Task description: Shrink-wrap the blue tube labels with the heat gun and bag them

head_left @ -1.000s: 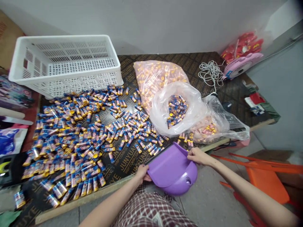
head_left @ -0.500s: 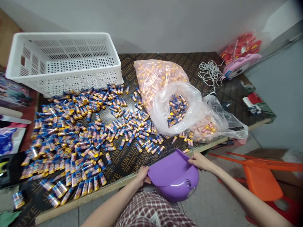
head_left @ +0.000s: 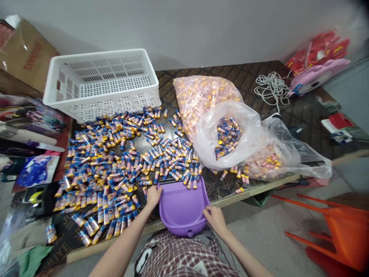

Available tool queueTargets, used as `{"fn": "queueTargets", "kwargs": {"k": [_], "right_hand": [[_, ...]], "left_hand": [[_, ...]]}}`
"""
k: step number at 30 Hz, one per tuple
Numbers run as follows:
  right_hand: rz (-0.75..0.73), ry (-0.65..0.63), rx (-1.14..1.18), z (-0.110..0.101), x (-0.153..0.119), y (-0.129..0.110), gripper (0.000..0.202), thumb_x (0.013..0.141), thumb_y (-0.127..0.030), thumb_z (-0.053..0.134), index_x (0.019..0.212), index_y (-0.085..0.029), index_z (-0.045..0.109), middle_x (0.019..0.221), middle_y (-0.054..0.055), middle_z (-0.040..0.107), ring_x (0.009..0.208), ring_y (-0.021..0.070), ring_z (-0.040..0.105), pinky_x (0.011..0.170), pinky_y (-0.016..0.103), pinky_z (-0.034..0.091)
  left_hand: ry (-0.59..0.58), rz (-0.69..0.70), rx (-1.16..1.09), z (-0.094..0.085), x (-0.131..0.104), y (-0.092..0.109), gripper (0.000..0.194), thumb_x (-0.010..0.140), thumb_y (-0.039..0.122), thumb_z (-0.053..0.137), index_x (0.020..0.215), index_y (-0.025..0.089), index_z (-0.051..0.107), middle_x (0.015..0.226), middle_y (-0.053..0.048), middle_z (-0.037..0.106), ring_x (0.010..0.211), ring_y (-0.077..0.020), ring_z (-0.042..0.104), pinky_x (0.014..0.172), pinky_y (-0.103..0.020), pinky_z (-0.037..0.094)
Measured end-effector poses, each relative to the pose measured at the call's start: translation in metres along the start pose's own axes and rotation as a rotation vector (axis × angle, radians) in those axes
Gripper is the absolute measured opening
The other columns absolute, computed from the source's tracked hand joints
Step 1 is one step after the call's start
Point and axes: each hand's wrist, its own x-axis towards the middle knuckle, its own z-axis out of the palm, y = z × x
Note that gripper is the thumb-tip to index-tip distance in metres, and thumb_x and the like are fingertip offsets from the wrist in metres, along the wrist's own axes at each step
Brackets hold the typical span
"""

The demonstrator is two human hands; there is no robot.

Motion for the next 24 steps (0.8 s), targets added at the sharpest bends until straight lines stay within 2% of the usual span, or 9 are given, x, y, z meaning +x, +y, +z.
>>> {"fn": "queueTargets", "kwargs": {"k": [3, 6, 11, 14, 17, 19, 20, 22, 24], "right_hand": [[-0.026, 0.009, 0.014, 0.019, 0.005, -0.017, 0.033, 0.082, -0.024, 0.040, 0.052, -0.018, 0.054, 0.049, 0.002, 0.055, 0.050, 0.0122, 0.048, 0.052, 0.023, 0.023], [-0.057, 0.006, 0.011, 0.025, 0.016, -0.030, 0.033, 0.083, -0.023, 0.040, 0.055, -0.018, 0.056, 0.052, 0.003, 0.058, 0.051, 0.0127, 0.051, 0.053, 0.023, 0.025], [-0.143, -0.029, -0.020, 0.018, 0.050, -0.041, 0.033, 0.087, -0.024, 0.037, 0.064, -0.018, 0.060, 0.059, 0.005, 0.064, 0.058, 0.0149, 0.058, 0.056, 0.023, 0.029], [-0.203, -0.074, -0.044, 0.007, 0.065, -0.042, 0.030, 0.087, -0.024, 0.039, 0.069, -0.019, 0.062, 0.061, 0.006, 0.065, 0.061, 0.0168, 0.062, 0.056, 0.023, 0.031], [-0.280, -0.117, -0.069, -0.020, 0.081, -0.049, 0.015, 0.082, -0.030, 0.052, 0.083, -0.020, 0.063, 0.064, 0.004, 0.066, 0.063, 0.0184, 0.064, 0.055, 0.022, 0.033], [-0.321, -0.090, -0.060, -0.052, 0.105, -0.067, 0.021, 0.082, -0.038, 0.052, 0.086, -0.020, 0.061, 0.065, 0.003, 0.065, 0.062, 0.0182, 0.063, 0.055, 0.022, 0.034], [-0.341, -0.049, -0.043, -0.071, 0.123, -0.082, 0.026, 0.085, -0.042, 0.048, 0.085, -0.019, 0.061, 0.065, 0.003, 0.065, 0.062, 0.0176, 0.062, 0.055, 0.022, 0.036], [-0.399, 0.090, 0.017, -0.108, 0.173, -0.121, 0.034, 0.089, -0.044, 0.039, 0.082, -0.018, 0.060, 0.067, 0.003, 0.064, 0.065, 0.0165, 0.061, 0.060, 0.023, 0.040], [-0.447, 0.202, 0.030, -0.138, 0.237, -0.166, 0.031, 0.089, -0.041, 0.041, 0.089, -0.017, 0.061, 0.087, 0.006, 0.066, 0.084, 0.0170, 0.061, 0.074, 0.024, 0.041]], "left_hand": [[0.070, 0.007, 0.115, -0.019, 0.013, -0.005, 0.030, 0.080, 0.032, 0.042, 0.081, 0.012, 0.064, 0.088, -0.018, 0.068, 0.092, -0.0279, 0.063, 0.077, -0.032, 0.045], [0.101, -0.015, 0.188, -0.033, 0.018, -0.009, 0.032, 0.081, 0.032, 0.041, 0.087, 0.010, 0.064, 0.093, -0.020, 0.067, 0.094, -0.0291, 0.062, 0.078, -0.034, 0.045], [0.116, -0.077, 0.241, -0.047, 0.018, -0.015, 0.035, 0.083, 0.029, 0.038, 0.093, 0.006, 0.063, 0.098, -0.022, 0.066, 0.097, -0.0274, 0.062, 0.079, -0.031, 0.044], [0.117, -0.091, 0.250, -0.053, 0.017, -0.013, 0.035, 0.084, 0.028, 0.038, 0.094, 0.006, 0.063, 0.099, -0.021, 0.066, 0.096, -0.0254, 0.062, 0.079, -0.029, 0.044], [0.096, -0.068, 0.239, -0.070, 0.018, -0.008, 0.024, 0.079, 0.029, 0.050, 0.088, 0.012, 0.065, 0.095, -0.016, 0.068, 0.091, -0.0232, 0.064, 0.073, -0.026, 0.045], [0.075, -0.035, 0.221, -0.093, 0.024, -0.002, 0.015, 0.069, 0.029, 0.062, 0.076, 0.015, 0.065, 0.082, -0.012, 0.070, 0.081, -0.0229, 0.066, 0.066, -0.024, 0.045], [0.075, -0.015, 0.209, -0.107, 0.031, 0.003, 0.014, 0.067, 0.030, 0.064, 0.070, 0.016, 0.065, 0.074, -0.010, 0.070, 0.074, -0.0228, 0.066, 0.062, -0.024, 0.045], [0.112, 0.033, 0.183, -0.143, 0.052, 0.017, 0.023, 0.071, 0.037, 0.060, 0.063, 0.016, 0.064, 0.063, -0.009, 0.067, 0.067, -0.0223, 0.065, 0.060, -0.025, 0.045], [0.203, 0.093, 0.162, -0.182, 0.083, 0.040, 0.034, 0.081, 0.042, 0.047, 0.071, 0.015, 0.066, 0.068, -0.010, 0.067, 0.073, -0.0227, 0.065, 0.066, -0.027, 0.046]]}}
